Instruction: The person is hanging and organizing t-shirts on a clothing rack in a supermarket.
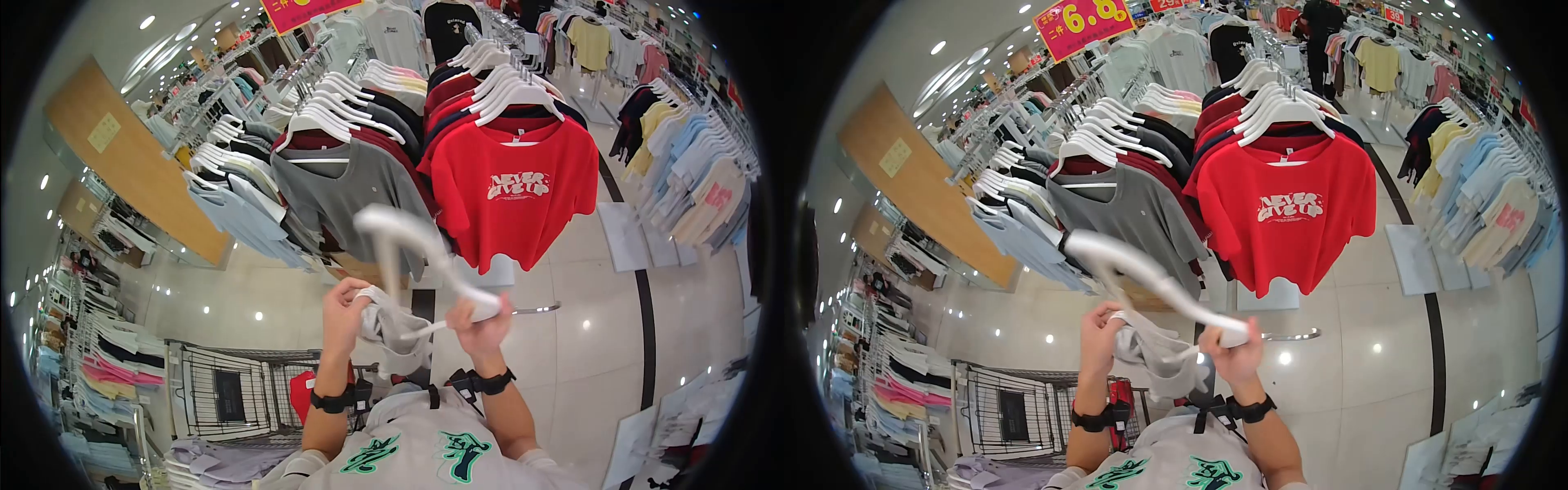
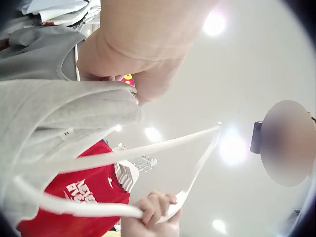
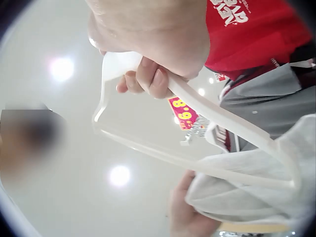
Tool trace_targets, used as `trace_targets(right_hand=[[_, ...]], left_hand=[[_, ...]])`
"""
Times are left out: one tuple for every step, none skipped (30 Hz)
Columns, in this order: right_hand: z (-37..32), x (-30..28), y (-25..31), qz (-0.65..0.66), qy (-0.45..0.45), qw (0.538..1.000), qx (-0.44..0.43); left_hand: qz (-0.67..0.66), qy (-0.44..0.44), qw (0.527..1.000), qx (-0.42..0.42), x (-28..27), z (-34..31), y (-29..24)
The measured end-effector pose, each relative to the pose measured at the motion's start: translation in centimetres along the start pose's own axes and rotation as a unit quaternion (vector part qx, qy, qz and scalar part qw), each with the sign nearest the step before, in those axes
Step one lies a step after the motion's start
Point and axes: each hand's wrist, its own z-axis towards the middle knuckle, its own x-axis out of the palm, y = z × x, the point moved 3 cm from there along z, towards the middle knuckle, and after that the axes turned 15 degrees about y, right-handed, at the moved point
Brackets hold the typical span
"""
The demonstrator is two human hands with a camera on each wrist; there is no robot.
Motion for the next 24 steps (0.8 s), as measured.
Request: trace_targets(right_hand=[[-1.1,-1.5,-1.4,-0.073,-0.006,0.996,0.053],[-2.1,-2.7,-2.5,-0.146,-0.01,0.983,0.106],[-2.4,-3.0,-3.4,-0.174,0.001,0.975,0.139],[-2.5,-3.2,-3.5,-0.172,0.001,0.975,0.139],[-2.9,-3.4,-3.7,-0.255,0.027,0.946,0.198],[-3.6,-3.5,-3.9,-0.335,0.051,0.905,0.257],[-4.2,-4.0,-3.9,-0.33,0.042,0.904,0.267],[-4.7,-4.5,-3.8,-0.331,0.042,0.904,0.266],[-5.5,-5.0,-3.8,-0.36,0.037,0.887,0.288],[-5.8,-5.2,-3.6,-0.388,0.03,0.867,0.31],[-5.8,-5.1,-3.5,-0.391,0.03,0.866,0.31],[-5.5,-4.5,-3.4,-0.422,0.037,0.847,0.322],[-5.3,-3.9,-3.2,-0.451,0.044,0.826,0.334],[-5.0,-3.4,-3.1,-0.451,0.041,0.826,0.335],[-4.3,-2.7,-2.8,-0.5,0.073,0.808,0.302],[-3.6,-2.2,-2.6,-0.547,0.104,0.786,0.267],[-3.3,-2.2,-2.6,-0.548,0.102,0.786,0.266],[-3.2,-2.3,-2.5,-0.537,0.072,0.794,0.275],[-2.9,-2.3,-2.3,-0.526,0.041,0.801,0.284],[-2.3,-2.0,-1.8,-0.528,0.04,0.799,0.286],[-1.4,-1.5,-1.1,-0.53,0.008,0.799,0.284],[-1.0,-1.2,-0.6,-0.531,-0.024,0.798,0.282],[-1.4,-2.4,-1.0,-0.483,-0.075,0.831,0.266],[-1.3,-2.6,-0.6,-0.484,-0.075,0.829,0.268]], left_hand=[[0.002,-0.001,1.0,0.002,-0.7,-0.2,-0.2],[0.023,-0.038,0.999,0.003,-1.9,-0.5,-0.5],[0.046,-0.075,0.996,0.003,-3.2,-0.7,-0.8],[0.048,-0.076,0.996,0.002,-4.4,-0.7,-1.0],[0.065,-0.082,0.994,0.013,-5.7,-0.6,-1.4],[0.082,-0.088,0.993,0.02,-6.9,-1.0,-1.6],[0.083,-0.088,0.992,0.017,-8.1,-1.5,-1.6],[0.061,-0.089,0.994,0.018,-9.2,-1.5,-1.7],[0.039,-0.089,0.995,0.02,-10.1,-1.5,-2.0],[0.037,-0.088,0.995,0.022,-10.9,-1.5,-2.3],[0.056,-0.078,0.995,-0.018,-11.5,-1.7,-2.4],[0.076,-0.068,0.993,-0.059,-11.6,-1.8,-2.5],[0.075,-0.066,0.993,-0.061,-11.2,-1.7,-2.4],[0.15,-0.058,0.984,-0.076,-10.6,-1.4,-2.3],[0.226,-0.049,0.969,-0.089,-9.7,-1.1,-2.2],[0.226,-0.047,0.969,-0.089,-8.9,-0.9,-1.5],[0.254,-0.007,0.966,-0.049,-7.7,-0.6,-0.7],[0.279,0.034,0.96,-0.01,-6.3,-0.4,-0.1],[0.277,0.035,0.96,-0.012,-4.4,-0.3,-0.8],[0.409,0.089,0.903,0.096,-1.9,-0.3,-2.3],[0.527,0.138,0.814,0.201,0.2,-0.5,-3.4],[0.524,0.137,0.817,0.199,0.9,-0.5,-3.2],[0.526,0.154,0.819,0.172,1.5,-0.3,-2.9],[0.528,0.171,0.82,0.144,1.7,-0.2,-2.6]])
